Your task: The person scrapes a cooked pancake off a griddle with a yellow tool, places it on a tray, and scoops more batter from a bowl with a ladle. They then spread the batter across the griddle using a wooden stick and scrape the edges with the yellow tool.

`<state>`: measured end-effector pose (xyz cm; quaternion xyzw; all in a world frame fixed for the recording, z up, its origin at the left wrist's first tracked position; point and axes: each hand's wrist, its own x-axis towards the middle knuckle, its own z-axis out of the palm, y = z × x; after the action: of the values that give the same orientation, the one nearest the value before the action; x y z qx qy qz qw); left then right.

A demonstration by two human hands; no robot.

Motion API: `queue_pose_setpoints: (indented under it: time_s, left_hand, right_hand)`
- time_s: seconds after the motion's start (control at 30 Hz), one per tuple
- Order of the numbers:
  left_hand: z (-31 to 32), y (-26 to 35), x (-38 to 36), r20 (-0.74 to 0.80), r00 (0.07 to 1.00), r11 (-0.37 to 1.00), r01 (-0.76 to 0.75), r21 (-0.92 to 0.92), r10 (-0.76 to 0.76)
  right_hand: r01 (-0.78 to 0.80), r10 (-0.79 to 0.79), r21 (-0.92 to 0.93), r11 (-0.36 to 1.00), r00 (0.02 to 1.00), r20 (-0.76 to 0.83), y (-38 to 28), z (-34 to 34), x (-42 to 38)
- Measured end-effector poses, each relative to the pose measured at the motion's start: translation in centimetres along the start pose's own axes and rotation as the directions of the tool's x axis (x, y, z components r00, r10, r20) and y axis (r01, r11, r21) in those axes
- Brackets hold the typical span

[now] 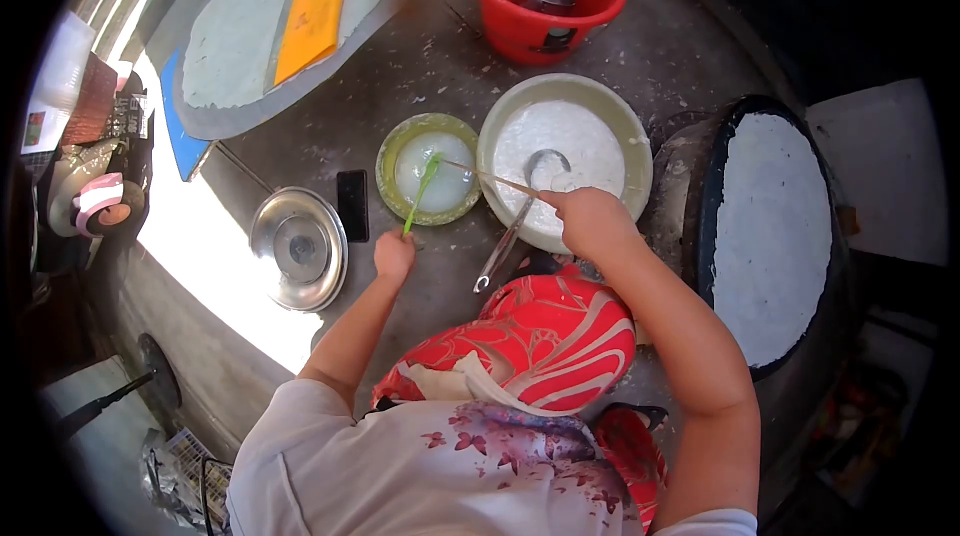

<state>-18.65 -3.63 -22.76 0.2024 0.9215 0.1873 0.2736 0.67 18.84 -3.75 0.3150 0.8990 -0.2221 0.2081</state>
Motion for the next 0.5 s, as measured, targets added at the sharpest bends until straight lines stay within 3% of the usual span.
queue_pose_setpoints:
  time_s: [0.03, 0.2, 0.27, 0.5]
  left_hand:
    - [-1.0, 1.1, -0.7, -0.056, 0.998, 0.995, -0.029, 0.093, 0.035]
    - [-2.9, 1.9, -2.3, -0.12, 0.978, 0.972, -0.148, 0.181, 0.172]
    - [-3.9, 1.8, -3.4, -0.165, 0.962, 0.965, -0.187, 0.182, 0.218]
    - [-3.8, -0.8, -3.7, -0.2, 0.966, 0.982, -0.18, -0.056, 0.166]
  right_hand:
    - [0.023, -0.023, 0.067, 0.997, 1.0, 0.003, 0.1, 0.1, -0.3]
    - [-0.024, 0.022, 0.014, 1.0, 0.995, 0.094, 0.0, 0.9, 1.0]
    - [0.016, -0.019, -0.068, 0.998, 0.999, -0.048, 0.6, 1.6, 1.7]
    - [0.005, -0.019, -0.114, 0.994, 0.992, -0.126, 0.8, 0.9, -0.4]
